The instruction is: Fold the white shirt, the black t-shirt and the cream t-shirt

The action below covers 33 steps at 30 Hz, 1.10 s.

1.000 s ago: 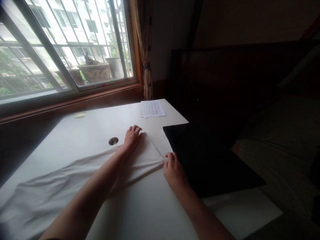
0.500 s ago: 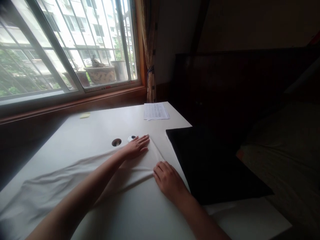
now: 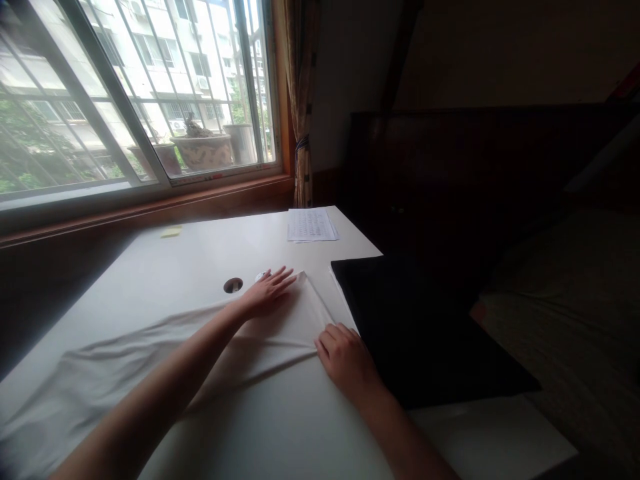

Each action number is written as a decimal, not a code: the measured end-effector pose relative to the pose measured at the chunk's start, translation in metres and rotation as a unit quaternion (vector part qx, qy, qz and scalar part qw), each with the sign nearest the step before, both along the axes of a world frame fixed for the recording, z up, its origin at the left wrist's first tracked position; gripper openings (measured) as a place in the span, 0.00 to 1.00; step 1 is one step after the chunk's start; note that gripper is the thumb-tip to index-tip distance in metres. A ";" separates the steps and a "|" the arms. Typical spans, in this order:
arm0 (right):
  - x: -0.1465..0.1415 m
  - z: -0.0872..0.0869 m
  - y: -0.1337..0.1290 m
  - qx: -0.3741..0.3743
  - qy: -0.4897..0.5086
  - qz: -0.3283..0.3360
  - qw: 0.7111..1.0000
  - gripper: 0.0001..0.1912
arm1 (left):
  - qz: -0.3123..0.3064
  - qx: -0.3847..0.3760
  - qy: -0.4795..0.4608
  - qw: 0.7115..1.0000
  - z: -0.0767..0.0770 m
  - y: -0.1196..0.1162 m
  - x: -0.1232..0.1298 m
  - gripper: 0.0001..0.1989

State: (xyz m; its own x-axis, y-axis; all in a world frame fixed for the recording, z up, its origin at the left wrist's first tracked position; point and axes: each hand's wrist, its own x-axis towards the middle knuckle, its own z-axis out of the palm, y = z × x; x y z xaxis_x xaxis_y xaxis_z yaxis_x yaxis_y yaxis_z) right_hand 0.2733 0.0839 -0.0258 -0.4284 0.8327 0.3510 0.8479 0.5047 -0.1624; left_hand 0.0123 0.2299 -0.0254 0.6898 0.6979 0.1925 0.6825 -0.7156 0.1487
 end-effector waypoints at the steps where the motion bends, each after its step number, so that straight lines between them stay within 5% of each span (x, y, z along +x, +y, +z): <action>1: 0.001 0.000 -0.001 0.001 0.002 -0.002 1.000 0.11 | 0.015 0.007 -0.004 1.000 0.003 -0.006 -0.011 0.26; 4: 0.003 0.001 -0.004 0.005 0.014 -0.007 1.000 0.12 | 0.083 0.037 -0.010 0.996 0.008 -0.026 -0.059 0.24; 8: 0.004 0.004 -0.006 0.015 0.038 -0.015 0.999 0.13 | 0.195 0.064 0.025 0.978 0.004 -0.062 -0.156 0.25; 13: -0.007 0.009 -0.004 0.010 0.071 0.026 0.997 0.13 | 0.358 0.067 0.081 0.928 -0.024 -0.117 -0.280 0.28; 16: -0.025 0.012 0.002 -0.012 0.053 0.064 0.996 0.17 | 0.412 0.043 0.082 0.906 -0.042 -0.147 -0.324 0.29; 20: -0.065 0.016 0.028 -0.069 0.032 0.099 0.992 0.23 | 0.449 -0.003 0.042 0.893 -0.054 -0.166 -0.343 0.29; 26: -0.123 0.006 0.096 -0.137 -0.023 0.087 0.986 0.29 | 0.480 -0.016 0.045 0.876 -0.049 -0.165 -0.350 0.30; 33: -0.107 -0.021 0.149 -0.151 -0.052 -0.005 0.987 0.36 | 0.494 -0.001 0.043 0.868 -0.038 -0.170 -0.346 0.29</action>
State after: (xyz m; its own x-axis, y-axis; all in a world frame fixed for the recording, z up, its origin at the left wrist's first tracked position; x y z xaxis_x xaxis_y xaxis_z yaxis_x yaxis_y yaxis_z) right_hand 0.1660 0.2329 -0.0464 -0.4398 0.8971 0.0418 0.8726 0.4379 -0.2163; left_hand -0.3340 0.0602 -0.0637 -0.2348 0.9575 0.1674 0.9717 0.2266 0.0667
